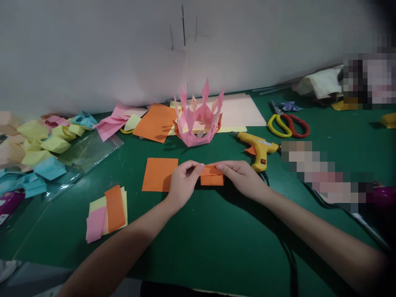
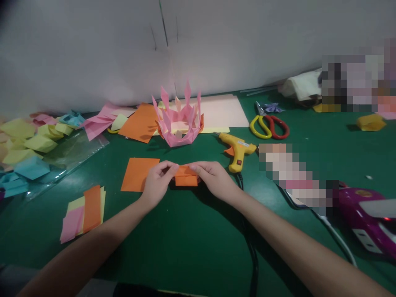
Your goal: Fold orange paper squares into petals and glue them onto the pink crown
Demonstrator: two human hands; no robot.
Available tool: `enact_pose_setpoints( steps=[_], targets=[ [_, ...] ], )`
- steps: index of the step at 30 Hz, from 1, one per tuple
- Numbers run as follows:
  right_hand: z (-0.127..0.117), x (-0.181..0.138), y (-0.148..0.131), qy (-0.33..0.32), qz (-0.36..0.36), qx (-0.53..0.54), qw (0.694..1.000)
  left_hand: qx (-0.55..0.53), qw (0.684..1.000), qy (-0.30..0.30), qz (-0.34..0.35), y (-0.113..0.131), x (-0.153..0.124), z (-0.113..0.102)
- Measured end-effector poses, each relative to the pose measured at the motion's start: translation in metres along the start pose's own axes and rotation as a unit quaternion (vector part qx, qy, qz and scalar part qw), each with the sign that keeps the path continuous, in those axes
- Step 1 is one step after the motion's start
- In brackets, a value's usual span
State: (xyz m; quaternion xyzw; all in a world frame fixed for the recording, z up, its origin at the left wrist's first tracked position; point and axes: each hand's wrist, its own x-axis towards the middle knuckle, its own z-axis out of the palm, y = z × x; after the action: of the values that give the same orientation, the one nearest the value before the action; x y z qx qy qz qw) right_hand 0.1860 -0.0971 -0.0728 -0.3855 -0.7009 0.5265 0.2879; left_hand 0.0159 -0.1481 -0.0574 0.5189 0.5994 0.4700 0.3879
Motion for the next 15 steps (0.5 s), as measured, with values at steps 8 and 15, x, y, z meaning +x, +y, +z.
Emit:
enact_pose_setpoints(
  steps=[8,15],
  targets=[
    [-0.0019,0.0001,-0.0050,-0.016,0.012,0.038,0.999,0.000,0.999,0.047,0.006,-0.0016,-0.0002,-0.0008],
    [-0.0014,-0.0004,-0.0063,0.009,0.001,-0.002,1.000,-0.030,0.998,0.050,-0.039,-0.0002,0.0028,-0.0005]
  ],
)
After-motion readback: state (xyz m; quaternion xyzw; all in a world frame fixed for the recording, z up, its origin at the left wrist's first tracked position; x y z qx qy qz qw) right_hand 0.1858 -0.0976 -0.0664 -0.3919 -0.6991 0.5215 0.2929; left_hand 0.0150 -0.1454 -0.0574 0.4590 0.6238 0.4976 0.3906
